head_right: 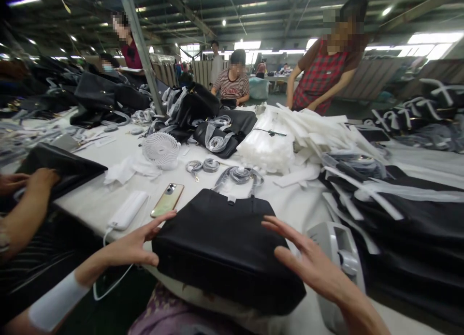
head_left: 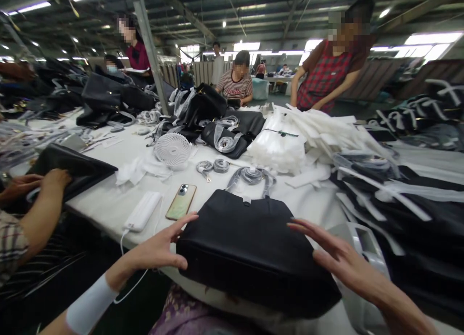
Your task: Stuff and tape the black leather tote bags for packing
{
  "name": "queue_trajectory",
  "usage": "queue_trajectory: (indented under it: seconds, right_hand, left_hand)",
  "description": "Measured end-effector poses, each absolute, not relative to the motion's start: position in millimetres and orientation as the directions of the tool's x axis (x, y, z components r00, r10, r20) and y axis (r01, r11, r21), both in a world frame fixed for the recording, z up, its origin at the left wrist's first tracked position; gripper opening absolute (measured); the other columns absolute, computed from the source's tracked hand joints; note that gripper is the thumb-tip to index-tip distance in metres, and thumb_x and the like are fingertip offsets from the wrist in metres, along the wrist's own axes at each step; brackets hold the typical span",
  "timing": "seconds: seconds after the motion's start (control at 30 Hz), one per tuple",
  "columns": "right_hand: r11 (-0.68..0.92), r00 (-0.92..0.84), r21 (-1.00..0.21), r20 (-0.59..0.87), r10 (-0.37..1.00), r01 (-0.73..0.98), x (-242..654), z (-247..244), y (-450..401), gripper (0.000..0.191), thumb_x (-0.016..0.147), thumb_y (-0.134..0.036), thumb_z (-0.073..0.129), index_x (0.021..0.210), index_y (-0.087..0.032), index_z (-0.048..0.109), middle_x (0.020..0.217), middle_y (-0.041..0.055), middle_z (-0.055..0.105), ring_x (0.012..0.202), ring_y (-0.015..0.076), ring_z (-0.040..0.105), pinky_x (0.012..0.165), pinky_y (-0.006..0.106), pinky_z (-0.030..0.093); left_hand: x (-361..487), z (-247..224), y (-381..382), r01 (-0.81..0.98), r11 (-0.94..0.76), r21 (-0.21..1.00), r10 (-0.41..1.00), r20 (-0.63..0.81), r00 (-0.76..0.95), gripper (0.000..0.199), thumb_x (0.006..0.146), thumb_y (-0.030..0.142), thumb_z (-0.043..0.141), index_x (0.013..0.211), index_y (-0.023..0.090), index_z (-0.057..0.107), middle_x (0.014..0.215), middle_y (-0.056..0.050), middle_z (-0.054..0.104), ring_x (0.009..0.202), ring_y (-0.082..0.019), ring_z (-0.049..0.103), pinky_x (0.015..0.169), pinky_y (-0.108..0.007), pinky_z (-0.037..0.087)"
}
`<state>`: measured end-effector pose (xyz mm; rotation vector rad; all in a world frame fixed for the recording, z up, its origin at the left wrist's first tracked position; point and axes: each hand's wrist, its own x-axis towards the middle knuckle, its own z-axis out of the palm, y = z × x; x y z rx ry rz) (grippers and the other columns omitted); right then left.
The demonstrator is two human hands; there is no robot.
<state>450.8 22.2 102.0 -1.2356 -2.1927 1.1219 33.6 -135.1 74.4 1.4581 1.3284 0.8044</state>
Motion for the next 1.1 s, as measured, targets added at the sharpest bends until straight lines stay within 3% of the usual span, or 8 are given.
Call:
queue_trajectory:
  seconds: [0.13, 0.3, 0.37, 0.53, 0.7, 0.87, 0.97, 1.1]
  right_hand:
    - [0.335, -0.618, -0.665, -0.243, 0.748, 0.668, 445, 123, -14, 0.071, 0.058, -0.043, 0.082, 0.126, -0.03, 0.065, 0.132, 0.0058, 0.061, 0.123, 0.0345, 0.055, 0.108, 0.045, 0.04]
    - [0.068, -0.506, -0.794, -0.316, 0.803, 0.604, 435, 89, 1, 0.048, 0.061, -0.042, 0.078, 0.105, -0.022, 0.075, 0.096, 0.0049, 0.075, 0.087, 0.0288, 0.069, 0.076, 0.033, 0.056]
    - [-0.006, -0.489, -0.838, -0.324, 0.81, 0.545, 434, 71, 15, 0.05, 0.062, -0.048, 0.077, 0.102, -0.019, 0.075, 0.093, 0.0057, 0.075, 0.087, 0.0292, 0.069, 0.076, 0.034, 0.055]
    - [-0.106, -0.276, -0.903, -0.237, 0.931, 0.416, 438, 29, 24, 0.057, 0.066, -0.059, 0.069, 0.1, -0.015, 0.073, 0.098, 0.0095, 0.075, 0.095, 0.0318, 0.068, 0.087, 0.042, 0.054]
    - [-0.155, -0.114, -0.885, -0.226, 0.967, 0.439, 436, 8, 4, 0.05, 0.068, -0.06, 0.066, 0.091, -0.015, 0.074, 0.094, 0.0099, 0.075, 0.094, 0.0326, 0.068, 0.085, 0.042, 0.054]
    - [-0.106, 0.005, -0.827, -0.125, 0.992, 0.552, 423, 2, 9, 0.051, 0.07, -0.066, 0.061, 0.081, -0.017, 0.071, 0.085, 0.0088, 0.075, 0.087, 0.0316, 0.067, 0.082, 0.041, 0.051]
    - [-0.052, 0.014, -0.806, -0.055, 0.998, 0.59, 422, -1, 10, 0.053, 0.071, -0.068, 0.057, 0.083, -0.018, 0.068, 0.087, 0.0087, 0.074, 0.088, 0.0309, 0.066, 0.084, 0.042, 0.049]
    - [-0.032, 0.033, -0.812, -0.016, 0.999, 0.583, 426, 0, 0, 0.054, 0.072, -0.069, 0.055, 0.086, -0.019, 0.066, 0.088, 0.0097, 0.073, 0.09, 0.0313, 0.066, 0.086, 0.043, 0.049]
  left_hand:
    - [31, 75, -115, 0.483, -0.057, 0.874, 0.962, -0.082, 0.261, 0.089, 0.057, 0.037, 0.087, 0.138, 0.036, 0.049, 0.154, -0.003, 0.036, 0.142, -0.031, 0.03, 0.118, -0.043, 0.02]
    - [27, 49, -91, 0.355, 0.13, 0.926, 0.924, -0.243, 0.296, 0.079, 0.057, 0.042, 0.083, 0.129, 0.028, 0.054, 0.126, -0.003, 0.061, 0.114, -0.028, 0.058, 0.1, -0.038, 0.044]
    - [30, 32, -81, 0.258, 0.22, 0.941, 0.917, -0.289, 0.274, 0.07, 0.061, 0.046, 0.078, 0.124, 0.023, 0.057, 0.114, -0.003, 0.067, 0.105, -0.027, 0.062, 0.094, -0.037, 0.048]
    - [50, -7, -75, 0.013, 0.277, 0.961, 0.961, -0.277, -0.012, 0.059, 0.069, 0.052, 0.072, 0.114, 0.015, 0.063, 0.113, -0.009, 0.07, 0.106, -0.028, 0.064, 0.094, -0.037, 0.049]
    - [61, -31, -83, 0.188, 0.275, 0.943, 0.918, -0.199, -0.343, 0.052, 0.073, 0.06, 0.066, 0.098, 0.014, 0.068, 0.1, -0.009, 0.073, 0.097, -0.029, 0.066, 0.089, -0.037, 0.05]
    - [63, -36, -71, 0.152, 0.344, 0.927, 0.883, -0.264, -0.388, 0.054, 0.071, 0.066, 0.064, 0.085, 0.014, 0.068, 0.086, -0.009, 0.073, 0.087, -0.03, 0.067, 0.078, -0.037, 0.051]
    - [63, -30, -69, 0.077, 0.354, 0.932, 0.895, -0.314, -0.318, 0.06, 0.069, 0.068, 0.065, 0.088, 0.011, 0.067, 0.087, -0.011, 0.073, 0.084, -0.029, 0.068, 0.073, -0.036, 0.053]
    - [60, -11, -86, -0.037, 0.273, 0.961, 0.944, -0.275, -0.182, 0.079, 0.068, 0.065, 0.069, 0.128, 0.018, 0.051, 0.118, -0.01, 0.067, 0.105, -0.026, 0.065, 0.089, -0.034, 0.052]
